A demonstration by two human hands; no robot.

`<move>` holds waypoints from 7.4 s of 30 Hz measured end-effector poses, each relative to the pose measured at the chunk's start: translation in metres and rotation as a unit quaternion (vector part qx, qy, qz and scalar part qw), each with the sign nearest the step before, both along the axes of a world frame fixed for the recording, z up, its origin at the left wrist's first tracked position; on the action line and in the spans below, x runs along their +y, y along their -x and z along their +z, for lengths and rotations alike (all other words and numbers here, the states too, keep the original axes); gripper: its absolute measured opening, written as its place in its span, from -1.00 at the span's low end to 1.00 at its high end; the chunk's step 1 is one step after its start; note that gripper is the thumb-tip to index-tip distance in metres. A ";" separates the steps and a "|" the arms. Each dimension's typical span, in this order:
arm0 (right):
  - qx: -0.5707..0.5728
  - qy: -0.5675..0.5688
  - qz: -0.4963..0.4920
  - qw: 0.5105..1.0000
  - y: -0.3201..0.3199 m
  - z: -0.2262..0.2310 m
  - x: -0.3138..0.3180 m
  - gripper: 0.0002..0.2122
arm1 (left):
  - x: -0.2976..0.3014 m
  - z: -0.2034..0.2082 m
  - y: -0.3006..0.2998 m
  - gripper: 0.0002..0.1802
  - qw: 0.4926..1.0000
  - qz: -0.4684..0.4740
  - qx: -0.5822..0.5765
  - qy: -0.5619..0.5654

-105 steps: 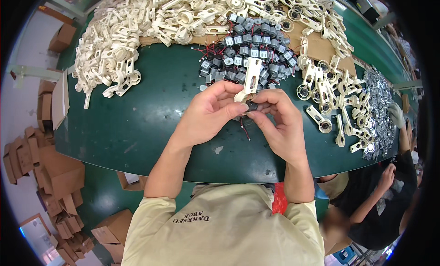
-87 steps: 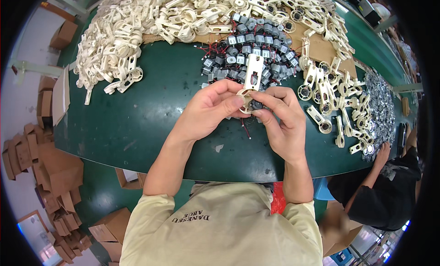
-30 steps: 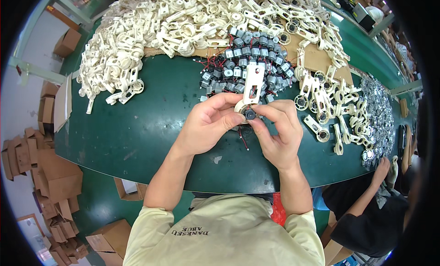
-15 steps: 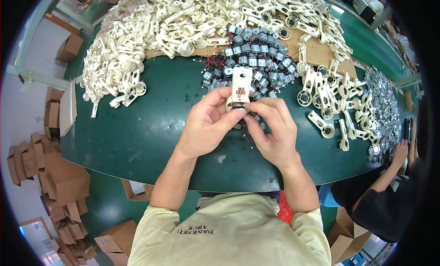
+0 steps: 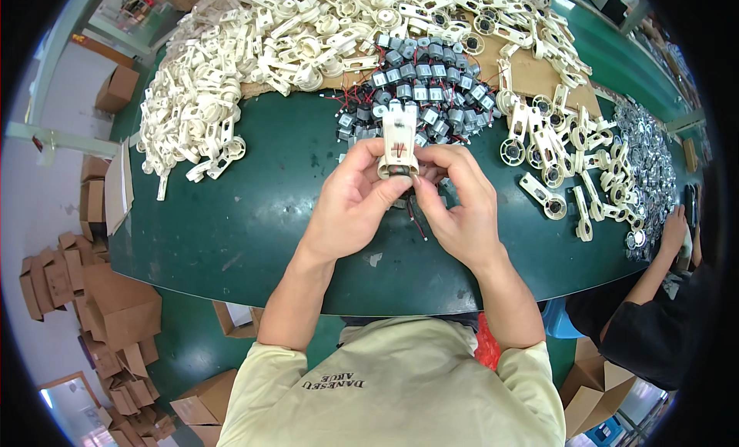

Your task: Assemble small electronic motor components by inserting magnets and coils into plastic housings.

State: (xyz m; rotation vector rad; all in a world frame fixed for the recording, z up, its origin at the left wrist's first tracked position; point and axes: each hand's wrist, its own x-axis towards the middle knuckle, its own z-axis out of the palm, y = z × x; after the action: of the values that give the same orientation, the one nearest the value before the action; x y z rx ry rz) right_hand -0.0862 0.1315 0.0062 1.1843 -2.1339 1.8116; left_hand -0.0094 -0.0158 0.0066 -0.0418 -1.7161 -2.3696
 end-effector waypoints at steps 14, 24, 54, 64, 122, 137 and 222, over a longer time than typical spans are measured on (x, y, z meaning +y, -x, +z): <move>-0.067 0.007 0.016 0.998 0.001 -0.006 0.001 -0.78 | 0.004 0.000 0.000 -0.63 1.000 -0.001 0.000 0.002; -0.059 -0.009 0.016 0.998 0.001 -0.006 0.000 -0.78 | -0.001 -0.006 0.001 -0.68 0.999 0.019 -0.036 -0.006; -0.264 0.053 0.049 0.962 0.006 -0.008 0.002 -0.82 | 0.004 -0.002 0.003 -0.62 0.996 0.032 -0.072 -0.039; -0.125 -0.062 -0.389 0.910 0.098 -0.008 0.098 -0.73 | -0.129 0.006 0.070 -0.60 0.800 0.283 -0.041 0.528; 0.000 -0.215 -0.204 0.955 0.067 -0.021 0.033 -0.61 | -0.061 -0.005 -0.011 -0.60 0.980 0.038 -0.121 -0.152; -0.229 0.010 -0.066 0.971 0.048 0.000 0.033 -0.69 | -0.035 0.003 -0.006 -0.57 0.969 -0.013 -0.105 -0.223; 0.065 0.019 0.066 0.996 -0.001 0.021 0.018 -0.73 | -0.010 -0.011 -0.007 -0.61 0.970 -0.075 -0.100 -0.209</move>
State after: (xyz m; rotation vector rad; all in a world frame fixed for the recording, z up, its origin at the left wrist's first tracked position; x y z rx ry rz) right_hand -0.0850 0.1491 0.0274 1.4224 -1.9865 1.7627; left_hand -0.0020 -0.0259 -0.0043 0.1424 -1.2864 -2.8876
